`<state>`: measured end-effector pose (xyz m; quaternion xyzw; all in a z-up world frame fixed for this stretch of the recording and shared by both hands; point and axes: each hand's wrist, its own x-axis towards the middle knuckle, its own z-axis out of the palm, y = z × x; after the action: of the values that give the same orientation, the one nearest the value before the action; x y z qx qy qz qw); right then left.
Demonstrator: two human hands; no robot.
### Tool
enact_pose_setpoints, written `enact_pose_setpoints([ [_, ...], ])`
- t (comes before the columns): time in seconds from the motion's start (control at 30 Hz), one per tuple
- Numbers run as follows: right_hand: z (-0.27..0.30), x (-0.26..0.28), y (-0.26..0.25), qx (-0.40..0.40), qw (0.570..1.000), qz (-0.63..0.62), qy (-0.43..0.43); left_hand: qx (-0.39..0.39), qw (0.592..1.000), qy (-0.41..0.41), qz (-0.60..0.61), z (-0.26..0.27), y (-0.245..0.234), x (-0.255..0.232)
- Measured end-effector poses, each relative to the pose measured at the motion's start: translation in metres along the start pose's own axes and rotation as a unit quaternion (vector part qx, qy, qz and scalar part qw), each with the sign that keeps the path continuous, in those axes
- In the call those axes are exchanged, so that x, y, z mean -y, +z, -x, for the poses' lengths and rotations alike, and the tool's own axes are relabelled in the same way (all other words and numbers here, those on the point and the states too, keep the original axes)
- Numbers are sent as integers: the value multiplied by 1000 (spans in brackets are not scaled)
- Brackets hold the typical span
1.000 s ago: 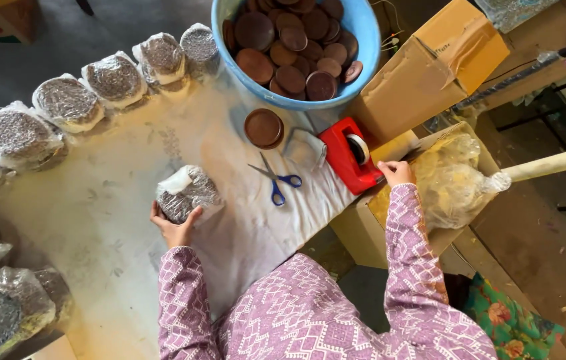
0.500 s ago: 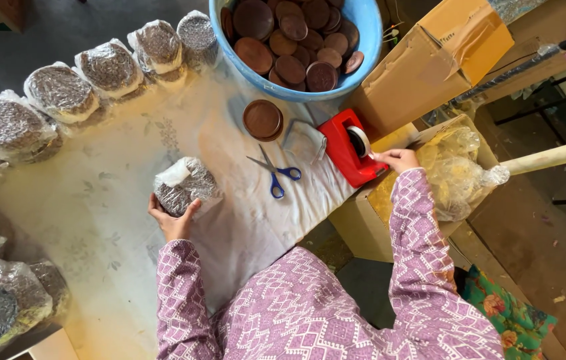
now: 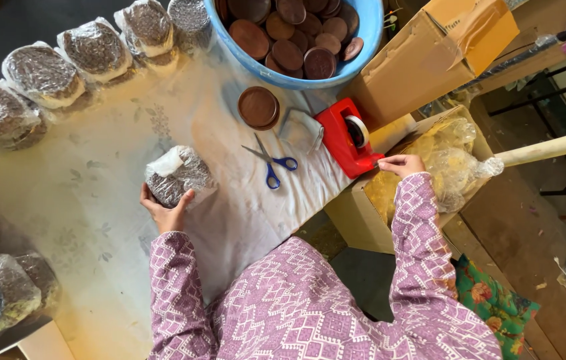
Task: Packaging food items into plastic bags and sealing them with tape.
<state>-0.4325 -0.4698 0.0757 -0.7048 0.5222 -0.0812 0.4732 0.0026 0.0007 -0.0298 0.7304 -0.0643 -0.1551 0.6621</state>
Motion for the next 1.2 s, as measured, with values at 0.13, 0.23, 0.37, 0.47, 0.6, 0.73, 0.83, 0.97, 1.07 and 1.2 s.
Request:
enact_pose_setpoints([
  [0.13, 22, 25, 10, -62, 996, 65, -9, 1, 1000, -2, -3, 0, -1, -3],
  [0.23, 23, 13, 14, -89, 995, 19, 36, 4, 1000, -9, -2, 0, 0, -1],
  [0.37, 1, -37, 13, -73, 995, -57, 35, 3, 1000, -6, 9, 0, 0, 1],
  [0.47, -5, -55, 17, -84, 990, -112, 16, 3, 1000, -6, 8, 0, -1, -1],
  [0.6, -3, -70, 25, -111, 982, -146, -54, 5, 1000, -11, 5, 1, -1, -7],
  [0.73, 31, -39, 41, -198, 969, 134, -68, 6, 1000, -18, 4, 2, 0, -2],
  [0.83, 22, -99, 40, -168, 963, 192, -89, 0, 1000, -1, 23, -2, 8, 9],
  [0.97, 61, -110, 89, -286, 937, -155, -126, -23, 1000, -3, 7, -1, 4, 8],
  [1.07, 65, -75, 143, -215, 952, -181, -120, -39, 999, -2, -7, -3, 5, 9],
  [1.2, 70, 12, 235, 11, 975, -182, -125, -45, 999, -1, -8, 0, 8, -2],
])
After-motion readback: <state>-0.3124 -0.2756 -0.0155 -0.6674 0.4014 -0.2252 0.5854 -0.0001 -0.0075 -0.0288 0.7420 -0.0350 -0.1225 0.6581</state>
